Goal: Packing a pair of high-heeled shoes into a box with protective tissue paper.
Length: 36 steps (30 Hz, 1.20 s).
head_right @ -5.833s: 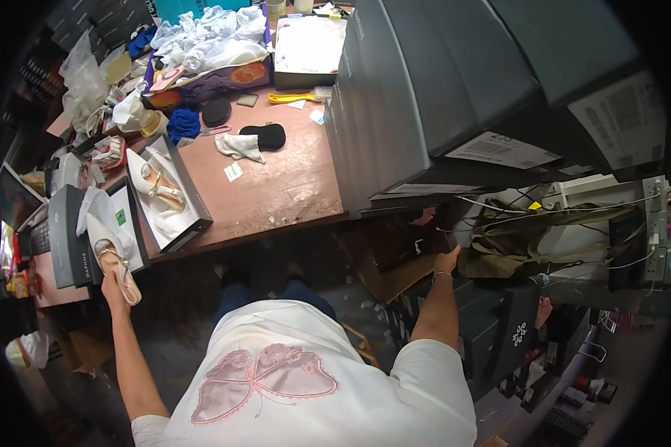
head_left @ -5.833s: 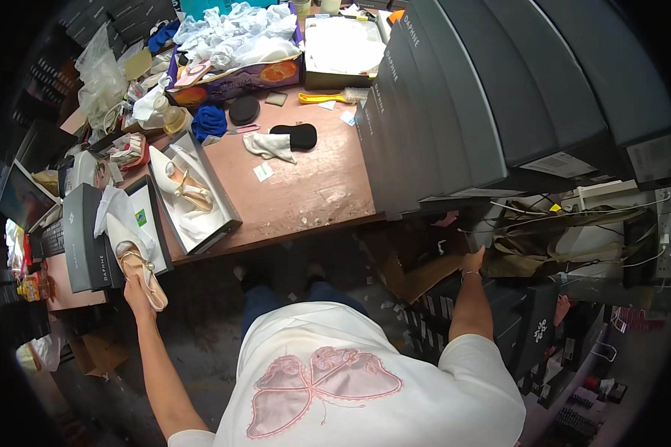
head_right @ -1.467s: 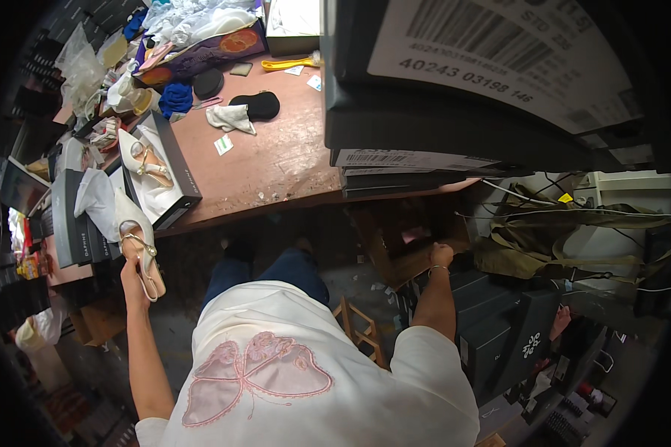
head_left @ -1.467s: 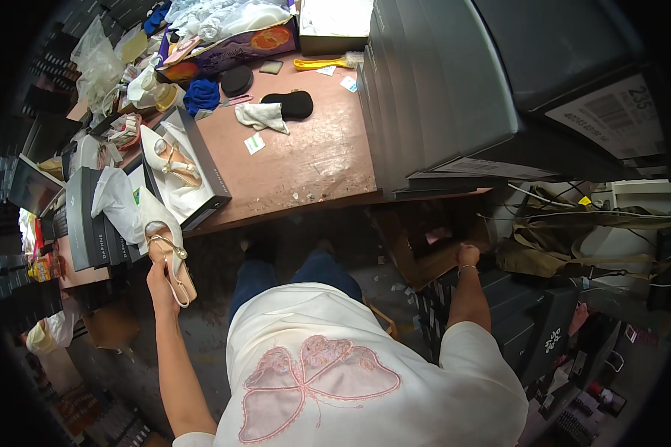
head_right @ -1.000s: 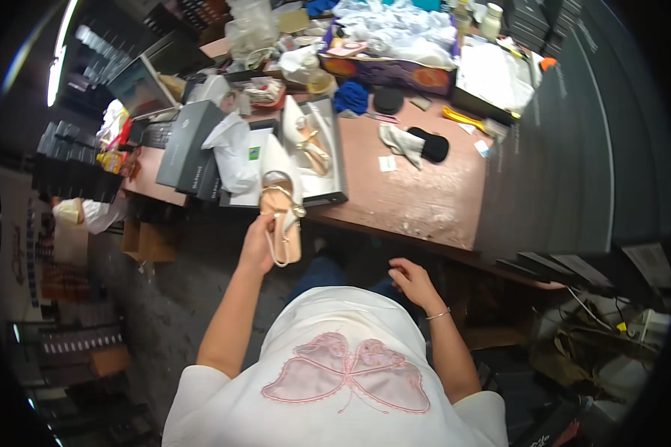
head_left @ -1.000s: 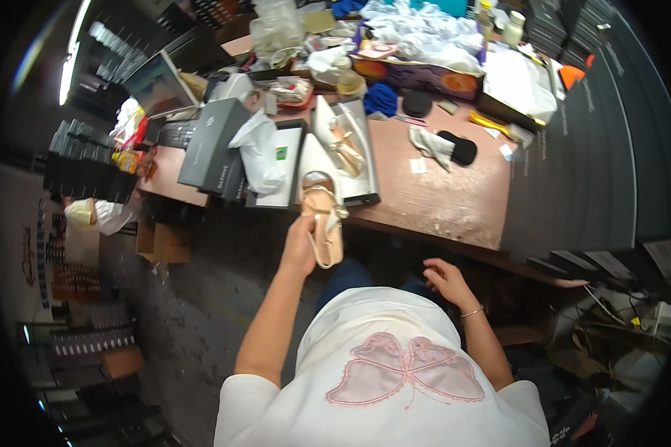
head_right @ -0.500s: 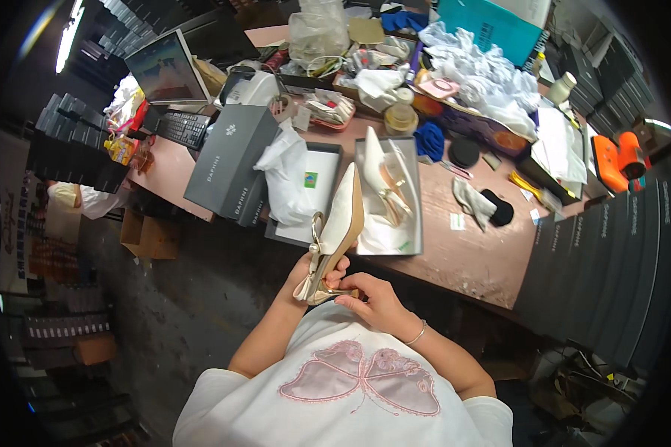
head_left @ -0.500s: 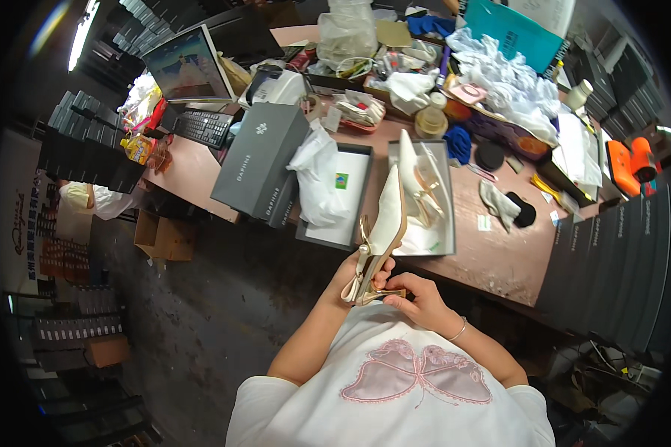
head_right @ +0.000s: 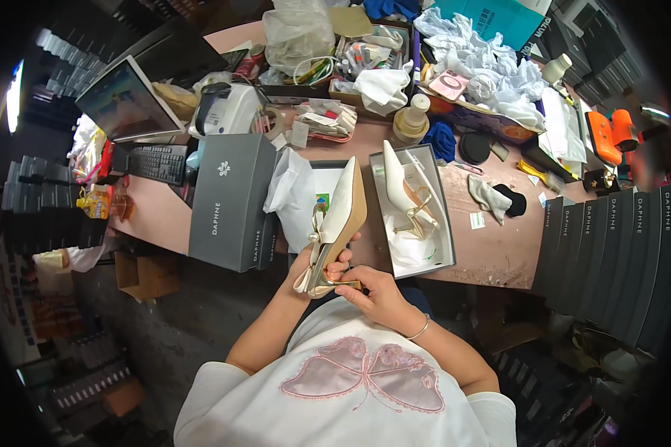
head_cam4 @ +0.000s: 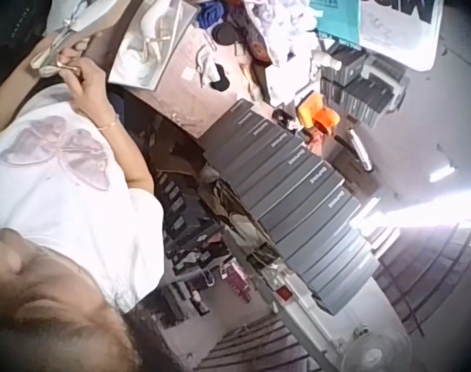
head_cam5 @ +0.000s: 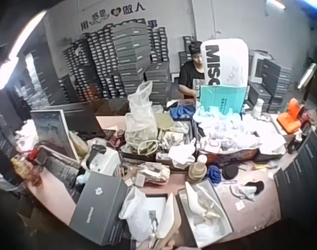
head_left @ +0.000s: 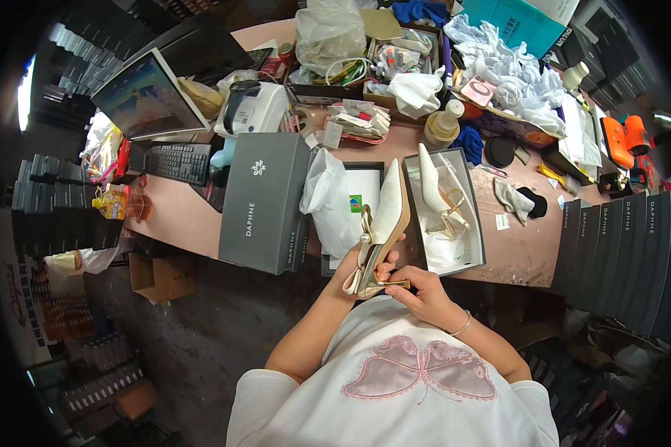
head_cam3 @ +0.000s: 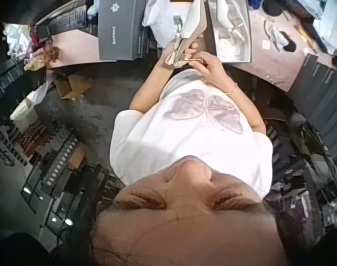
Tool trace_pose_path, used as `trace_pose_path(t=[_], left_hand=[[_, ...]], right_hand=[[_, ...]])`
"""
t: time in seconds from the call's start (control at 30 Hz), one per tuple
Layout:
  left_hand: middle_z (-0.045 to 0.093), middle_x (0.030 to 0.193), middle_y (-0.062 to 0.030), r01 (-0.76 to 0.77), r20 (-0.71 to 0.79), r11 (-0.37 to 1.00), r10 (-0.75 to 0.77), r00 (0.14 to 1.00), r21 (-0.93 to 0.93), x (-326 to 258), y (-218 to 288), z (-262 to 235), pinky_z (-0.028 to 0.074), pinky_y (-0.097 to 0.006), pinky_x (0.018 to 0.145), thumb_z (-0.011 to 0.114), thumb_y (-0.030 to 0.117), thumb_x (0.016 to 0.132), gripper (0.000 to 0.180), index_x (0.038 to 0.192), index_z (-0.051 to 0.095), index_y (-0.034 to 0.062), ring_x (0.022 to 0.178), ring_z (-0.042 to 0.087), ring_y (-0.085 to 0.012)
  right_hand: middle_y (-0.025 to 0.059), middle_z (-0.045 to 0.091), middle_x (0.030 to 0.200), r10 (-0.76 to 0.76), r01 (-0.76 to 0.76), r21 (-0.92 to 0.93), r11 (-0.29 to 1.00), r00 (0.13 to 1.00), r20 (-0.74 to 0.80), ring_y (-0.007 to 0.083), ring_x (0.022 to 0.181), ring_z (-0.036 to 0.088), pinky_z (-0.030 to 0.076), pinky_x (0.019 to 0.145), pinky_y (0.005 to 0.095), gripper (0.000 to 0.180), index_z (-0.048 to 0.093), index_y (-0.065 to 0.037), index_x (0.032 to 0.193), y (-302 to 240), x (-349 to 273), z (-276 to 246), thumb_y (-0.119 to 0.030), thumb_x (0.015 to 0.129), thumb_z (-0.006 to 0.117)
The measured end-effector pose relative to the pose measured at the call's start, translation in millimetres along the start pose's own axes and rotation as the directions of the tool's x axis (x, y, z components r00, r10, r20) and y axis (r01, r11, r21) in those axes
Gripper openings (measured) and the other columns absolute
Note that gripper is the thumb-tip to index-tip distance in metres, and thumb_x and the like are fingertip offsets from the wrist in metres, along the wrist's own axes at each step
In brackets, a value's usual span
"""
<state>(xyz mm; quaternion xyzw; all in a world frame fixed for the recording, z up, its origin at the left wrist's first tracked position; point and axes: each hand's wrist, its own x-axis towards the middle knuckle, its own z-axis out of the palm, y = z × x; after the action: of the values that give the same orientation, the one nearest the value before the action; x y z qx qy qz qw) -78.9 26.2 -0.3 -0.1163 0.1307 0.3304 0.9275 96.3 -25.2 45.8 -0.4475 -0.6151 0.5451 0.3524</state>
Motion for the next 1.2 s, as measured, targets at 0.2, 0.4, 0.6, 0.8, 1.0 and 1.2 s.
trace_pose_path(t=[0.2,0.4,0.6,0.8,1.0,1.2], left_hand=[[0.063,0.096,-0.016,-0.085,-0.12,0.947,0.128,0.984,0.31,17,-21,37,0.056,-0.034,0.058,0.046,0.054,0.092,0.066,0.124,0.049,-0.0039,0.074,0.065,-0.0239],[0.058,0.094,-0.0121,-0.026,-0.318,0.851,0.224,0.921,0.525,44,-55,20,0.05,-0.028,0.058,0.064,0.022,0.085,0.037,0.111,0.052,-0.0024,0.069,0.056,-0.0159],[0.056,0.079,-0.0103,-0.212,-0.295,0.875,0.361,0.884,0.435,87,-72,55,0.051,-0.028,0.056,0.067,0.025,0.083,0.033,0.098,0.054,-0.0021,0.064,0.057,-0.0181],[0.055,0.067,-0.0087,-0.168,-0.337,0.858,0.361,0.87,0.484,108,-57,58,0.049,-0.027,0.053,0.064,0.031,0.086,0.034,0.095,0.054,-0.0001,0.058,0.055,-0.0178],[0.053,0.069,-0.0071,-0.246,-0.269,0.823,0.425,0.864,0.511,136,-45,60,0.045,-0.025,0.051,0.062,0.041,0.089,0.04,0.094,0.055,0.0013,0.059,0.053,-0.0154],[0.053,0.068,-0.0078,-0.255,-0.282,0.781,0.478,0.832,0.571,145,-29,73,0.045,-0.025,0.051,0.063,0.034,0.087,0.034,0.094,0.056,0.0017,0.06,0.053,-0.016]], right_hand=[[0.0121,0.061,0.077,0.034,-0.028,-0.04,0.999,0.989,0.147,0.022,0.064,0.058,0.046,0.06,0.0309,0.02,0.064,-0.002,0.096,0,-2,-52,-0.019,0.086,0.066],[0.0129,0.066,0.093,0.103,-0.049,-0.123,0.991,0.864,0.494,0.0223,0.083,0.064,0.05,0.075,0.0326,0.04,0.061,-0.001,0.112,9,-5,-146,-0.03,0.086,0.067],[0.0163,0.062,0.105,-0.085,-0.418,-0.711,0.565,0.828,-0.555,0.0362,0.096,0.06,0.05,0.083,0.0395,0.031,0.06,-0.002,0.11,160,-8,-331,-0.006,0.079,0.061],[0.0121,0.054,0.125,0.143,-0.335,-0.914,0.23,0.94,-0.309,0.0288,0.119,0.05,0.034,0.101,0.0518,0.065,0.046,-0.012,0.131,230,-28,-360,-0.004,0.069,0.063],[0.0193,0.054,0.116,0.229,-0.554,-0.766,0.326,0.833,-0.505,0.0368,0.105,0.055,0.042,0.091,0.0493,0.089,0.027,-0.014,0.145,215,-37,-342,-0.015,0.07,0.074],[0.0254,0.048,0.125,-0.015,-0.513,-0.688,0.512,0.796,-0.605,0.0425,0.109,0.053,0.045,0.091,0.0454,0.051,0.047,-0.007,0.13,162,1,-365,-0.015,0.081,0.062]])
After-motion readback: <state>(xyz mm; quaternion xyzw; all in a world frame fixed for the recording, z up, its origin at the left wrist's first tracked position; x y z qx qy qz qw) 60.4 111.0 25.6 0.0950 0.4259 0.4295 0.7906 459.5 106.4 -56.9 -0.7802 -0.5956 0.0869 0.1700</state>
